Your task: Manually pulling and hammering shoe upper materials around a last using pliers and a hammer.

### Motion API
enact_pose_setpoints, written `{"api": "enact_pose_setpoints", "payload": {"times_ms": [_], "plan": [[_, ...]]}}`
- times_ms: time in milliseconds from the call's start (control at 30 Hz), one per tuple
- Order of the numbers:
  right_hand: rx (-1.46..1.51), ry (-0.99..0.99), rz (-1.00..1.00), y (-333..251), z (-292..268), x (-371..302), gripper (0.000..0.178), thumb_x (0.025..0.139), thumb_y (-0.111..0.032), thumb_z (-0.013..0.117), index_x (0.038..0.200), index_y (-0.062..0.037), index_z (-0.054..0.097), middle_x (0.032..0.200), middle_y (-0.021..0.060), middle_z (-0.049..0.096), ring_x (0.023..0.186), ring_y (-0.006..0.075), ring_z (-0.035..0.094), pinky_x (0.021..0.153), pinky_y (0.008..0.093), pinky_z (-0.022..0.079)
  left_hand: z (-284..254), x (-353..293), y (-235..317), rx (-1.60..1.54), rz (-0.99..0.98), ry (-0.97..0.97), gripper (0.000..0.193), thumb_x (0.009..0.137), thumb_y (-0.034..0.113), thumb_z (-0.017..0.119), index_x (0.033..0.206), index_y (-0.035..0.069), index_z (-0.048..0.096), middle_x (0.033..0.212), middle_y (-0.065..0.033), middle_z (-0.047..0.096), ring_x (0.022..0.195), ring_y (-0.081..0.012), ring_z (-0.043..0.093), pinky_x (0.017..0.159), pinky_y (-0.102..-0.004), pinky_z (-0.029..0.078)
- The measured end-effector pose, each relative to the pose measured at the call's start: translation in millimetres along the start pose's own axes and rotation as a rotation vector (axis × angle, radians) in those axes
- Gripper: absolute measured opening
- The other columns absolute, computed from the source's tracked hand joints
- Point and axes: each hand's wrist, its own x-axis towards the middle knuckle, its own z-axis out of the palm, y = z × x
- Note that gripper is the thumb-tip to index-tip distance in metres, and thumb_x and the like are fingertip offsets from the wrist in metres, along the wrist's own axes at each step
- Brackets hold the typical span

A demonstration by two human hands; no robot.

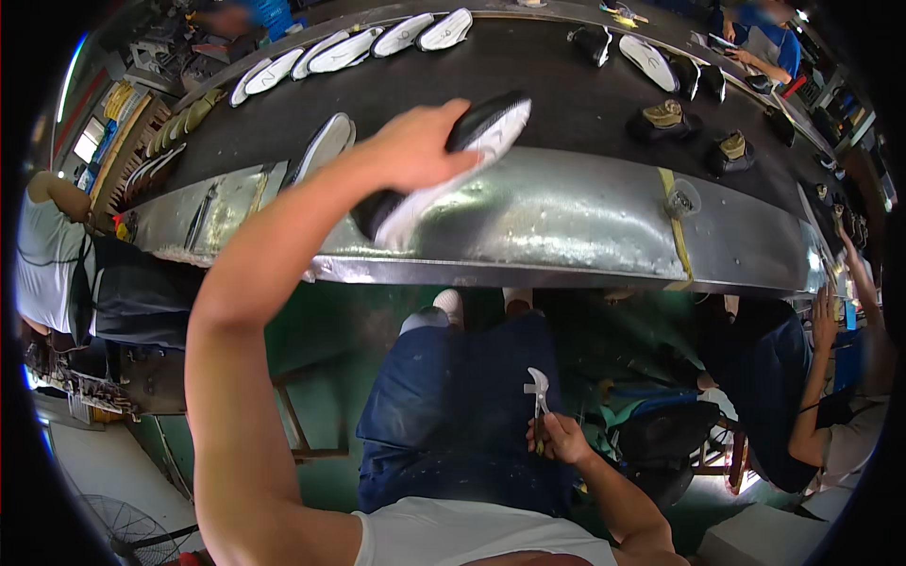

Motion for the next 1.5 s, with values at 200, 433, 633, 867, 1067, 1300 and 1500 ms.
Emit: {"api": "enact_pose_setpoints", "payload": {"times_ms": [200,433,633,867,1067,1300,1500], "plan": [[0.071,-0.041,0.066,-15.0,-1.5,11.9,0.060,0.108,-0.047,0.033,0.113,0.0063,0.059,0.087,0.0124,0.070,0.070,0.0158,0.066,0.049,0.0233,0.046,53.6,145.1,-100.8,1.022,0.120,0.109,0.058,0.093,0.037,0.059,0.139,0.002,0.048,0.130,-0.0196,0.057,0.129,-0.0370,0.048,0.110,-0.0526,0.030],[0.123,-0.044,0.170,-25.0,-5.6,11.5,0.057,0.108,-0.046,0.030,0.117,0.0033,0.059,0.089,0.0126,0.070,0.070,0.0153,0.065,0.049,0.0240,0.046,80.0,162.6,-153.3,0.280,0.059,-0.001,0.041,0.102,0.038,0.045,0.108,0.007,0.071,0.127,-0.0151,0.065,0.123,-0.0345,0.056,0.114,-0.0503,0.034],[0.094,-0.048,0.178,-24.9,-7.7,17.8,0.058,0.109,-0.045,0.027,0.117,0.0022,0.059,0.090,0.0131,0.070,0.068,0.0155,0.065,0.049,0.0245,0.046,5.0,58.9,-210.7,0.721,-0.619,0.283,0.072,0.084,0.050,0.069,0.137,0.004,0.055,0.133,-0.0189,0.061,0.127,-0.0337,0.056,0.107,-0.0423,0.043],[0.082,-0.027,0.140,-21.8,4.8,9.2,0.057,0.108,-0.045,0.030,0.116,0.0040,0.058,0.093,0.0129,0.069,0.073,0.0182,0.068,0.049,0.0247,0.047,-19.0,-35.9,-261.7,-0.918,-0.637,0.019,0.070,0.088,0.048,0.072,0.135,-0.001,0.054,0.114,-0.0129,0.070,0.099,-0.0227,0.068,0.089,-0.0408,0.054],[0.084,0.005,0.117,-0.5,10.0,9.8,0.054,0.108,-0.044,0.036,0.114,0.0047,0.058,0.092,0.0123,0.069,0.073,0.0192,0.069,0.053,0.0267,0.049,77.5,-171.3,-113.0,-1.493,-0.320,0.283,0.062,0.093,0.043,0.070,0.137,0.003,0.052,0.114,-0.0091,0.067,0.100,-0.0192,0.065,0.089,-0.0374,0.054],[-0.267,-0.018,-0.124,-54.8,41.9,-24.2,0.028,0.098,-0.020,0.058,0.116,0.0018,0.059,0.089,0.0083,0.068,0.079,0.0157,0.066,0.072,0.0301,0.052,248.7,-250.2,25.7,-1.674,-0.226,0.210,0.074,0.094,0.008,0.068,0.157,0.011,0.029,0.140,-0.0074,0.050,0.121,-0.0135,0.049,0.105,-0.0288,0.039],[-0.517,-0.064,-0.151,-114.0,88.0,-43.9,0.031,0.098,-0.017,0.057,0.123,0.0016,0.056,0.099,0.0070,0.067,0.084,0.0134,0.063,0.076,0.0297,0.051,243.7,-252.4,25.9,-1.524,-0.192,0.095,0.056,0.102,0.018,0.059,0.151,0.013,0.033,0.127,-0.0056,0.055,0.117,-0.0142,0.050,0.103,-0.0293,0.041]]}}
